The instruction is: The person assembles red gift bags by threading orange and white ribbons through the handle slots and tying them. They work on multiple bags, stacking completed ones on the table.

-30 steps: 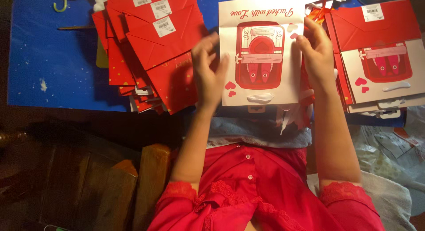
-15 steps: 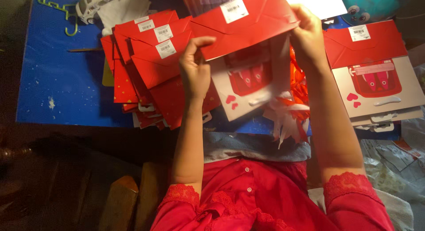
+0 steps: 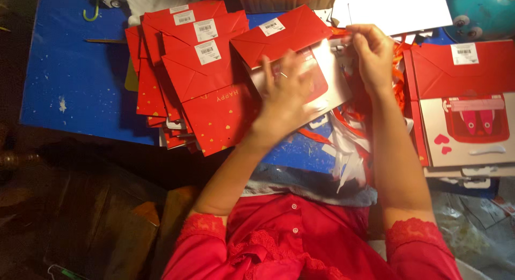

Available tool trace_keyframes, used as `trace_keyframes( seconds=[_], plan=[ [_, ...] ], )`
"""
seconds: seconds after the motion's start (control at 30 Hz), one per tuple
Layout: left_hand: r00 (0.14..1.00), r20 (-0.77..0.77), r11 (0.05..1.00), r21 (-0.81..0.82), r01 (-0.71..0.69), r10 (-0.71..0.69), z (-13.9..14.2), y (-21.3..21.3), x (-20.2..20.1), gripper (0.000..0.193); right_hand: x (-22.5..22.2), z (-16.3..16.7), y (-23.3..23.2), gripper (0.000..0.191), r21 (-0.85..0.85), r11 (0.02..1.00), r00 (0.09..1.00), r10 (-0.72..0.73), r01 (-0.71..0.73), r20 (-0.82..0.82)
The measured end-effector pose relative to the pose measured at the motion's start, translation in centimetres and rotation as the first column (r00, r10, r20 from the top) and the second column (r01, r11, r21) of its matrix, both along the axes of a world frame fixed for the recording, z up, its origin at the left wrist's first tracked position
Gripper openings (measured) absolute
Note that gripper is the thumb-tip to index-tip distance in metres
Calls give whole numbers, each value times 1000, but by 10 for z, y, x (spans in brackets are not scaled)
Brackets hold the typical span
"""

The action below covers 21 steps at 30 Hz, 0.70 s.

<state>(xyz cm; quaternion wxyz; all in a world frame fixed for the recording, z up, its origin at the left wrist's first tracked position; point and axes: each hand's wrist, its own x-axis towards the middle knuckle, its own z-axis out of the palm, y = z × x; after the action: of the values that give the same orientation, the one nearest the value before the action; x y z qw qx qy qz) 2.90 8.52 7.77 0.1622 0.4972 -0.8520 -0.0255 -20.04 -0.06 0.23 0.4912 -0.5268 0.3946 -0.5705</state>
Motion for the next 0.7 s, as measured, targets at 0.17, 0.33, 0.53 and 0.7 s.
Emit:
trace_keyframes(
  seconds=[0.17, 0.33, 0.53, 0.7],
  plan=[
    [978, 210, 1000, 7, -12, 10, -18, 17, -32, 92, 1, -12, 0, 19, 1, 998, 994, -70, 71, -80],
    [998, -28, 929, 367, -35, 48, -37, -8, -18, 48, 1, 11, 13, 20, -153, 984, 990, -107, 92, -91],
    [834, -551, 984, 161, 73, 28, -61, -15, -26, 41, 7, 46, 48, 23, -393, 912, 933, -234, 114, -272],
    [715, -690, 984, 179, 21, 110, -91, -33, -31, 40, 9, 62, 49, 29, -502, 865, 760, -335, 13, -557]
  ],
)
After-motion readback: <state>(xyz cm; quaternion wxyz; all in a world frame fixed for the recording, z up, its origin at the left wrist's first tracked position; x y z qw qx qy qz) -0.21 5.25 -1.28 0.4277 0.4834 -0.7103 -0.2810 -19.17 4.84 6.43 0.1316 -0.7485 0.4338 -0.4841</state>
